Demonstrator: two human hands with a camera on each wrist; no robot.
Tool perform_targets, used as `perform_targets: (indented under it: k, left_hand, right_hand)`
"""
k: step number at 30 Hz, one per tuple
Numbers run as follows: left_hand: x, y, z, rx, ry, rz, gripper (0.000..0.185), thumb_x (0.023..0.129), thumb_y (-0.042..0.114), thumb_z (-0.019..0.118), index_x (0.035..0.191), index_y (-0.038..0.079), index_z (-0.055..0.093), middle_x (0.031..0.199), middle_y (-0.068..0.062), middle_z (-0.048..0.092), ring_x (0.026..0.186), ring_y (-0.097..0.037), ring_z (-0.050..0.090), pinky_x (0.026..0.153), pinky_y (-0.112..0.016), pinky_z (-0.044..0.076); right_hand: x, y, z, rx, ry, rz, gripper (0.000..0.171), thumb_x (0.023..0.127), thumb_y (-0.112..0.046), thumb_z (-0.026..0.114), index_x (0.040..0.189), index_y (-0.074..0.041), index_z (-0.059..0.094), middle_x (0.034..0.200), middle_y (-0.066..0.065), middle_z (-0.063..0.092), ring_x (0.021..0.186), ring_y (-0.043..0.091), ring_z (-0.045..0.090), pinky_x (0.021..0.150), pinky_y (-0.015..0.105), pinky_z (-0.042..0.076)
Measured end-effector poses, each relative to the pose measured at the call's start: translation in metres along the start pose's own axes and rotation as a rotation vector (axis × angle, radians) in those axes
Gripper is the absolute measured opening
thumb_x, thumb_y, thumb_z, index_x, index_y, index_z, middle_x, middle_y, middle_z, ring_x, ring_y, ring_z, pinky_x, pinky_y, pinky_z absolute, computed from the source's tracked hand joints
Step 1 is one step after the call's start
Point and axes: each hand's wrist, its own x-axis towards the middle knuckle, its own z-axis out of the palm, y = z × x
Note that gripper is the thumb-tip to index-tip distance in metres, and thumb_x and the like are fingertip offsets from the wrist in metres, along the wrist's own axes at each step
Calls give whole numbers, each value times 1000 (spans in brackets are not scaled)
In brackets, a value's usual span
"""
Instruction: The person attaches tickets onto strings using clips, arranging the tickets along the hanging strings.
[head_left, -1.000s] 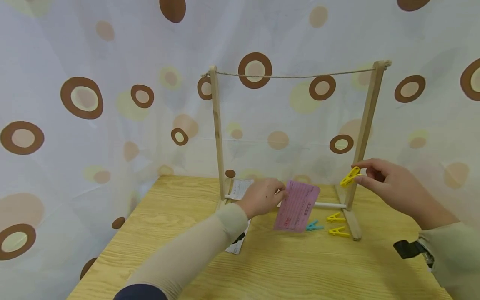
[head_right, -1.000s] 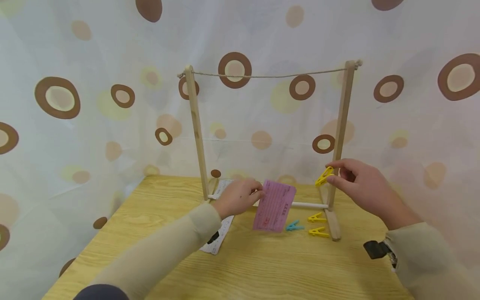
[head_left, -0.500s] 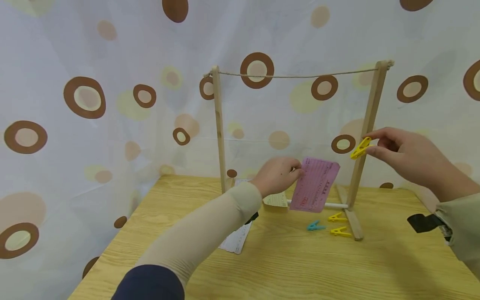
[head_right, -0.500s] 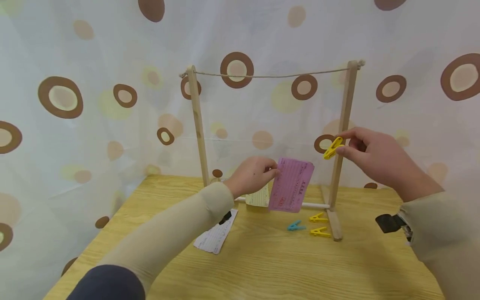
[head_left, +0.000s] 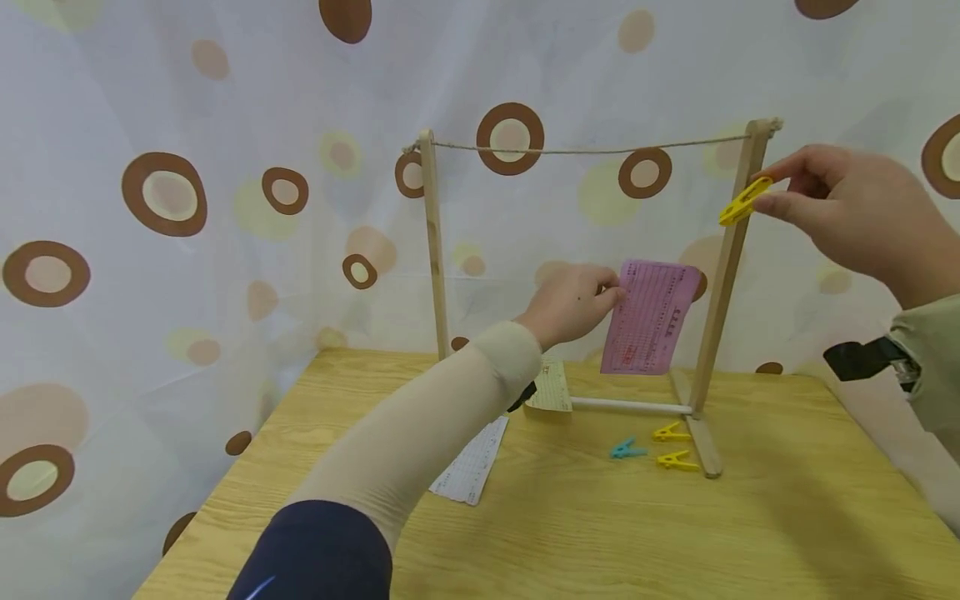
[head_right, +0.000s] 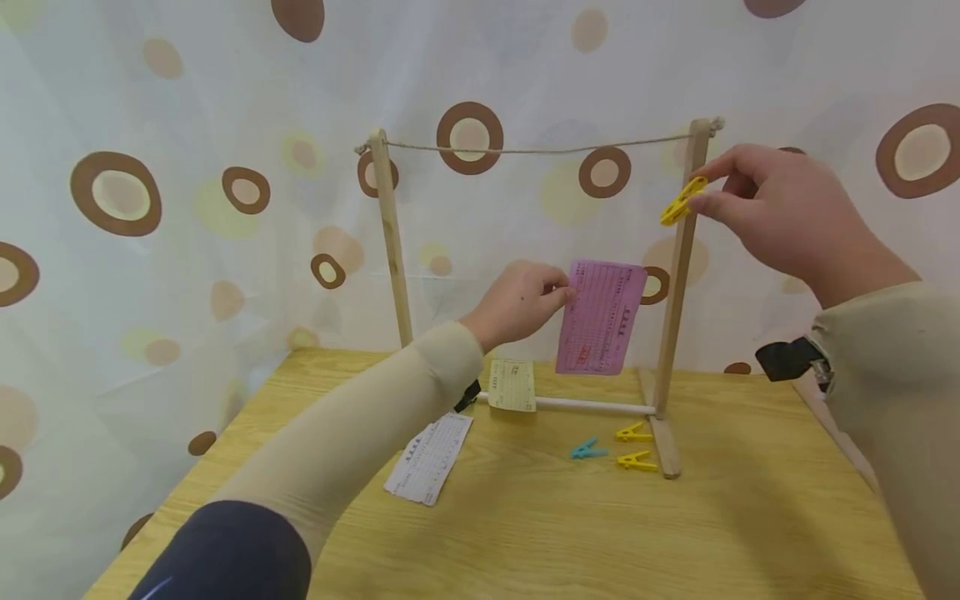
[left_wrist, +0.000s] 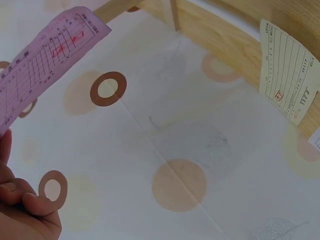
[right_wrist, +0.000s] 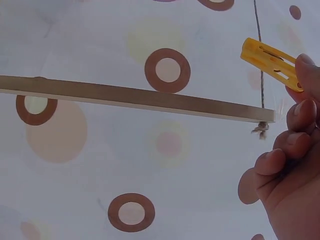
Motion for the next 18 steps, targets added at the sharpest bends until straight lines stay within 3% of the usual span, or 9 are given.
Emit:
perform_targets:
  k: [5,11,18]
  left_hand:
    - [16,7,-13,68,22,-18,22,107,32,55,109,19,73,98,11,67,79,-7,55,68,-23,42]
    - [34,16,-33,53,37,-30,23,107,30,54,110,17,72,101,9,67,85,-8,55,74,-22,42]
    - [50,29,-44,47,36,-97,23,108,32,52,111,20,70,101,11,64,86,-7,54,74,-23,41]
  right_hand:
    - [21,-12,-16,2,-13,3,43,104,-35,57,129,0,60,89,16,55,63,27,41,51,33,31]
    - [48,-19,-30,55,-45,41,40,104,-37,56,125,-3,61,95,17,54,73,27,44,49,27,40]
    - [70,-23,-40,47,-36,42,39,105,-35,54,123,-2,62,108,16,58,78,28,40,48,31,38]
